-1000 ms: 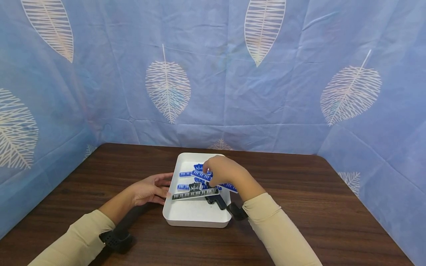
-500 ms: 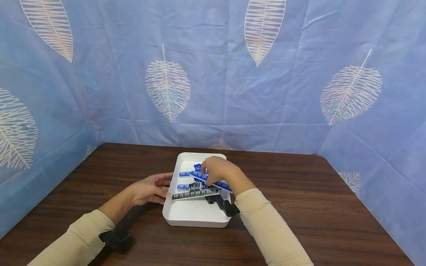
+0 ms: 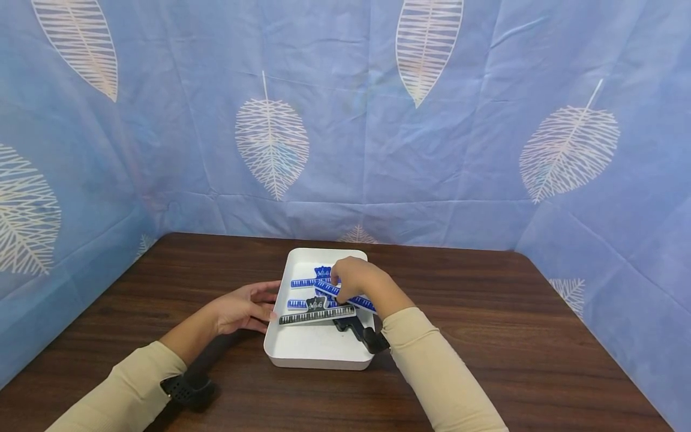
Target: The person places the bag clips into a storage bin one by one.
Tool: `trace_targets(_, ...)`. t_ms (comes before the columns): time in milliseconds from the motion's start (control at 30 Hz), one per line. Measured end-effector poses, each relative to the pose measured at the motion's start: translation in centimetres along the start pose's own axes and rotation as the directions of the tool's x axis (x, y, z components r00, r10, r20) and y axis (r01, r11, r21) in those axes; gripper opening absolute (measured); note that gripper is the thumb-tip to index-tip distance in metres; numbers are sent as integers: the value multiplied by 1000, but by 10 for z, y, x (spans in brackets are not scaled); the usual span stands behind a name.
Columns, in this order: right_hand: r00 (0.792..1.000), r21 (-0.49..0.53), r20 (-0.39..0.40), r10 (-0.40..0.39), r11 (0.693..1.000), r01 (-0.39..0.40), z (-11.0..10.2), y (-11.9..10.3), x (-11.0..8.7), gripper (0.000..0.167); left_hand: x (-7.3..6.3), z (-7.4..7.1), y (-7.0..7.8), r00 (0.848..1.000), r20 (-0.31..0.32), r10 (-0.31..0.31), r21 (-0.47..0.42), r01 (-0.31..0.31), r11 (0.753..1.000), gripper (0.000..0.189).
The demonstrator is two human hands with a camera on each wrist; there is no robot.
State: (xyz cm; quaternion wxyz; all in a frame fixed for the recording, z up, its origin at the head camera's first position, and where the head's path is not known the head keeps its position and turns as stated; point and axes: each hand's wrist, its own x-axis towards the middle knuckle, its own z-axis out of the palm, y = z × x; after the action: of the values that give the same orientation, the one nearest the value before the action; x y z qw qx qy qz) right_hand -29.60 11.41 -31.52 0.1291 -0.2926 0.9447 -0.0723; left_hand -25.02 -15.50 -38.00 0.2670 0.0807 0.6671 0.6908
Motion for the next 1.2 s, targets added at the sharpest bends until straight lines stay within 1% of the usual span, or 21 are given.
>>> trace_targets(167,1000,-1,9,26,1000,-26,0,1,-1,30,0,0,-1,1000,-3,0,-7,0,1000,86)
trace_targets(400,999,-12,-19,51,999,-51,3,6,-6,28,0,2,0,1000,-4,2,-3,-2,1000,86)
trace_targets(667,998,-47,-56,-7,999,4,2,11,-16,27,0,1,1,1000,-6,3,1,-3,1000,85)
trace_targets(767,996,-67,-89,-32,997,26,1,10,-22,28,0,1,1,1000,-16,2,2,-2,1000,85)
trace_targets(867,991,-62,-125,-56,997,48,1,10,-30,28,-1,3,2,999,-36,2,7,-2,1000,84)
trace_targets(933,984,-57,-155,-83,996,75,2,10,-36,28,-2,5,3,998,-57,9,24,-7,1000,82)
trace_targets(1033,974,-38,-202,-101,995,95,5,11,-45,26,-3,7,4,996,-86,34,73,-28,997,79)
trace_targets(1200,957,-52,-264,-122,992,112,12,16,-63,22,-5,13,5,985,-149,88,187,-59,981,71)
